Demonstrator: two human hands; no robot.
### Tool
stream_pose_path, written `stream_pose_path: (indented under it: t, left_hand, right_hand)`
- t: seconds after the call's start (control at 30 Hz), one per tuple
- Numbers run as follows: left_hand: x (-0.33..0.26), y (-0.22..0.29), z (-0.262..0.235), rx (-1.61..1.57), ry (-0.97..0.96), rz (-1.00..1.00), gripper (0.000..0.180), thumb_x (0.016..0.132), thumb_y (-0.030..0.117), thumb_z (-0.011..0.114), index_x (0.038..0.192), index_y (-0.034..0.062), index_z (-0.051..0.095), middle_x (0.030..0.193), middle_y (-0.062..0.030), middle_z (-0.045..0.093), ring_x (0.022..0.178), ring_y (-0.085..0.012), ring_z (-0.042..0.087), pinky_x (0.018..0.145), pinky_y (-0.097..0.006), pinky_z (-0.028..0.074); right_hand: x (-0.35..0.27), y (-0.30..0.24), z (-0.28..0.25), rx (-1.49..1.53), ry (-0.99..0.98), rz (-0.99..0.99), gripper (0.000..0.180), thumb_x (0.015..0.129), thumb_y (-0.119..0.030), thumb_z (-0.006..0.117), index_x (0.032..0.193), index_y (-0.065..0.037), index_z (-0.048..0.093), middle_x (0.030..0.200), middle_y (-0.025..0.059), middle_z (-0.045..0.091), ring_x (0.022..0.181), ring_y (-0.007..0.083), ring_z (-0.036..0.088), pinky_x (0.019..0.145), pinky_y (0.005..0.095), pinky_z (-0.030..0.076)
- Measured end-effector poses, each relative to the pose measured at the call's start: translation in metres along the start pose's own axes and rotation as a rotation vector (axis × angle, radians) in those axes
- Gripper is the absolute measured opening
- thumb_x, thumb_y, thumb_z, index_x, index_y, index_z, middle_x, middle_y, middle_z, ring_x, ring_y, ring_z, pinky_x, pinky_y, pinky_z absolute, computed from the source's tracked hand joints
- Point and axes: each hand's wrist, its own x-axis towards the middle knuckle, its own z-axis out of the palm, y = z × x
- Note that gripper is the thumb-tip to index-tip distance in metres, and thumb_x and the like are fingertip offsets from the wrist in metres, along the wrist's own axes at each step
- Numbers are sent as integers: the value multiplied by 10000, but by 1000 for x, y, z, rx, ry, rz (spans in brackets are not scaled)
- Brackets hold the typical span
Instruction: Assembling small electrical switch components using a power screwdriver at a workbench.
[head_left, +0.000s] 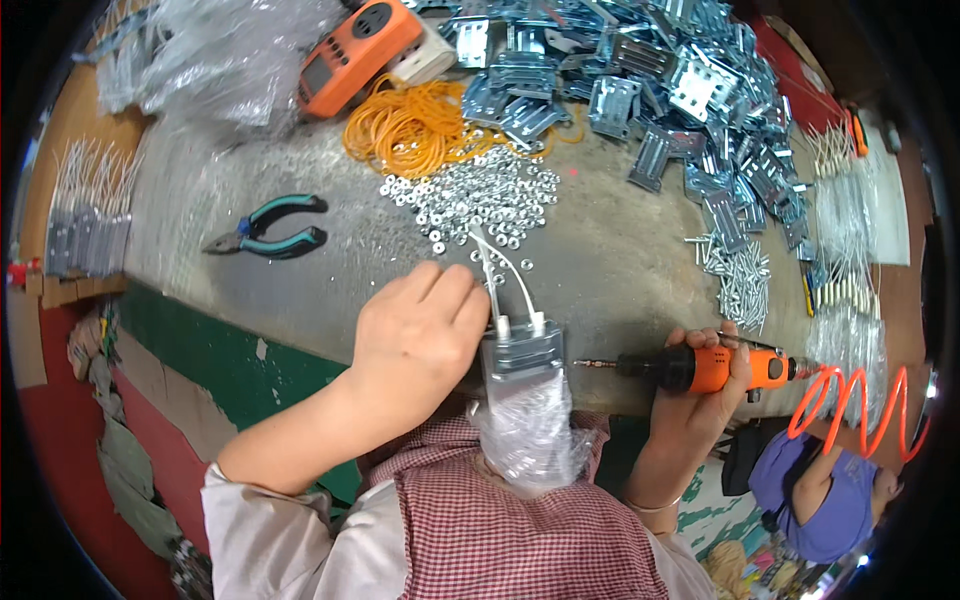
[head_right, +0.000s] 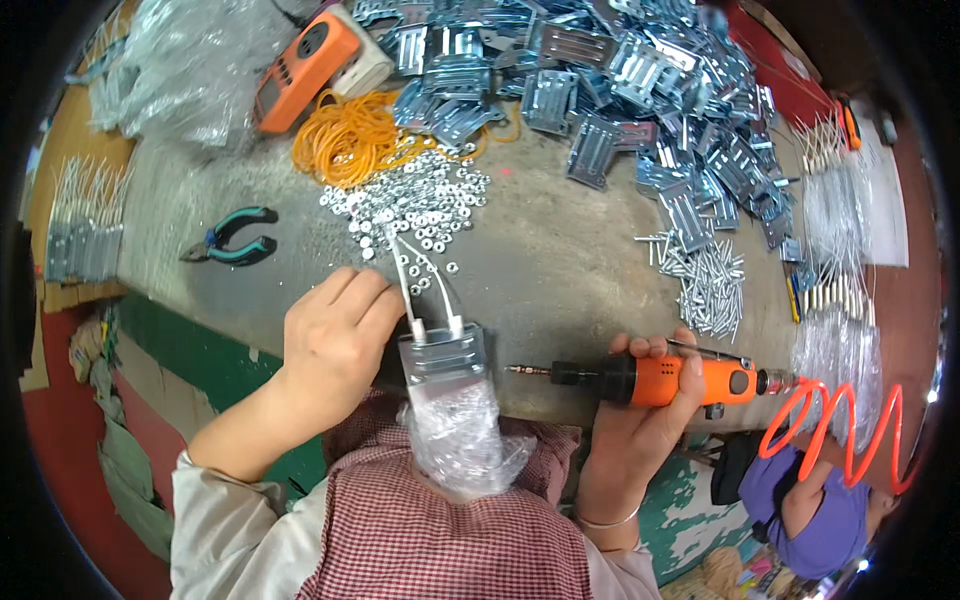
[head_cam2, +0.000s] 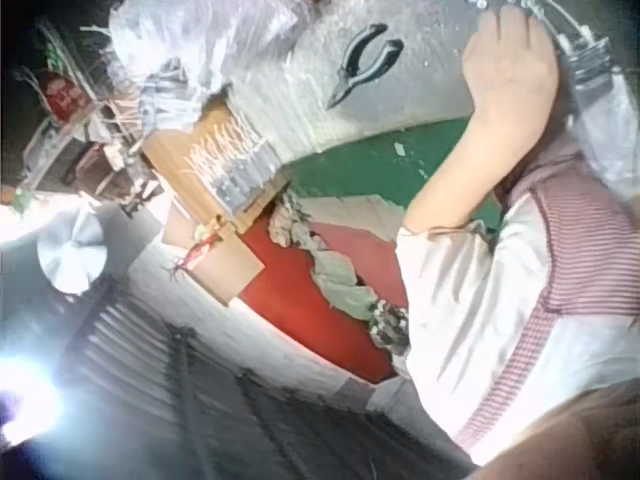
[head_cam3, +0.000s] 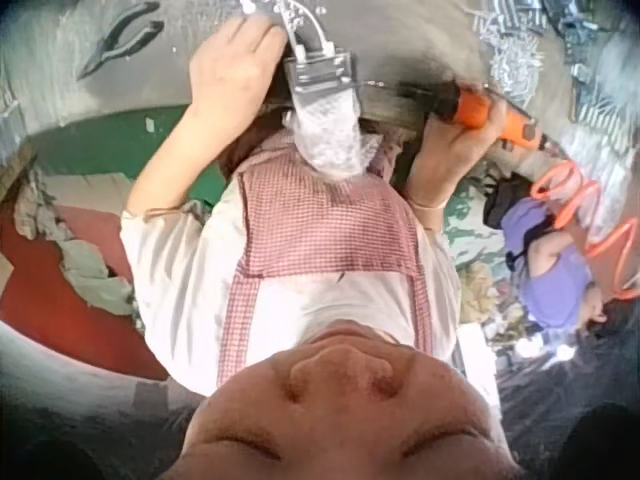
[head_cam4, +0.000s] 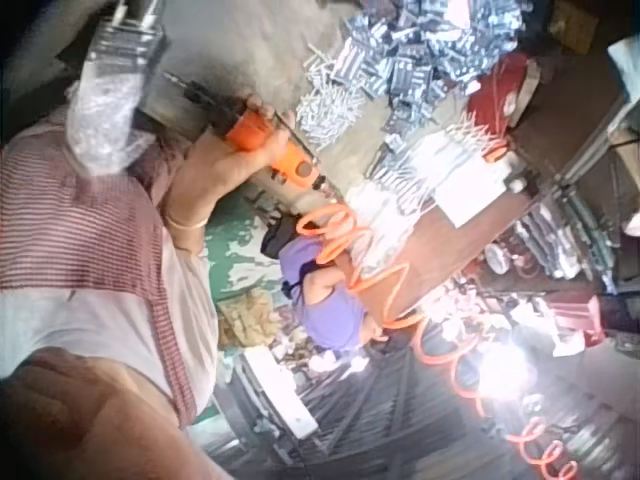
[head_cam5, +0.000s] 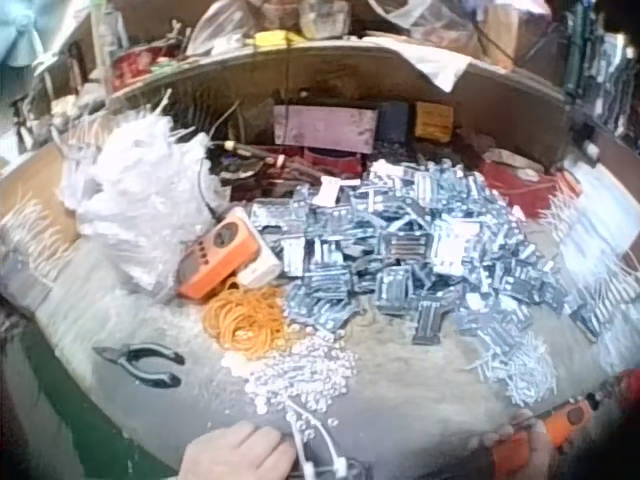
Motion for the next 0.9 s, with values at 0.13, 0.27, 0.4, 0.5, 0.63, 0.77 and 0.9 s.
stream_pose_path:
  t: [0.13, 0.27, 0.4, 0.5, 0.63, 0.77, 0.9]
  left_hand:
    - [-1, 9, 0, 32, -18, 10, 192, 659, 48, 604, 849, 25, 592, 755, -66, 512, 646, -224, 519, 541, -321, 443]
    - [-8, 14, 21, -19, 177, -117, 191, 662, -10, 672, 829, 27, 586, 724, -67, 514, 618, -233, 514, 525, -332, 427]
    - [-33, 19, 19, -286, 173, -30, 249, 593, -34, 713, 814, 26, 614, 742, -82, 579, 579, -219, 545, 476, -300, 422]
    - [-56, 17, 15, -343, 155, 71, 274, 565, -36, 726, 812, 24, 625, 745, -78, 586, 554, -195, 541, 452, -288, 418]
    - [-85, 6, 34, -352, 25, 284, 204, 664, 89, 634, 860, 33, 629, 822, -60, 596, 624, -140, 571, 504, -241, 464]
    - [-99, -31, 108, -481, -137, -224, 285, 779, 186, 655, 1029, 50, 634, 1015, -138, 627, 898, -290, 587, 803, -404, 471]
    - [-110, -59, 152, -698, -110, -486, 323, 820, 217, 633, 1101, 59, 610, 1112, -157, 604, 1014, -309, 555, 897, -418, 435]
  right_hand:
    - [3, -3, 2, -12, 47, -22, 321, 915, -271, 519, 1127, -43, 440, 847, 56, 514, 810, 175, 515, 844, 381, 426]
    - [-7, -1, 13, 41, -52, 1, 337, 906, -305, 521, 1114, -54, 437, 831, 53, 500, 791, 166, 506, 832, 377, 419]
    - [4, 8, 6, -38, -62, 38, 347, 902, -339, 519, 1107, -69, 442, 834, 45, 479, 776, 163, 493, 826, 380, 421]
    - [11, 3, 3, 5, -84, 30, 351, 901, -331, 516, 1117, -64, 442, 837, 48, 483, 781, 169, 496, 826, 385, 427]
    - [9, 7, 6, 14, -33, 27, 344, 894, -321, 524, 1101, -57, 449, 842, 50, 489, 797, 172, 508, 832, 384, 430]
    - [10, 8, 6, -20, -33, 6, 333, 898, -308, 526, 1092, -50, 448, 842, 53, 496, 797, 173, 513, 837, 387, 431]
    - [22, 5, -1, 82, -119, 21, 298, 895, -241, 542, 1080, -23, 460, 839, 58, 517, 801, 176, 542, 851, 390, 435]
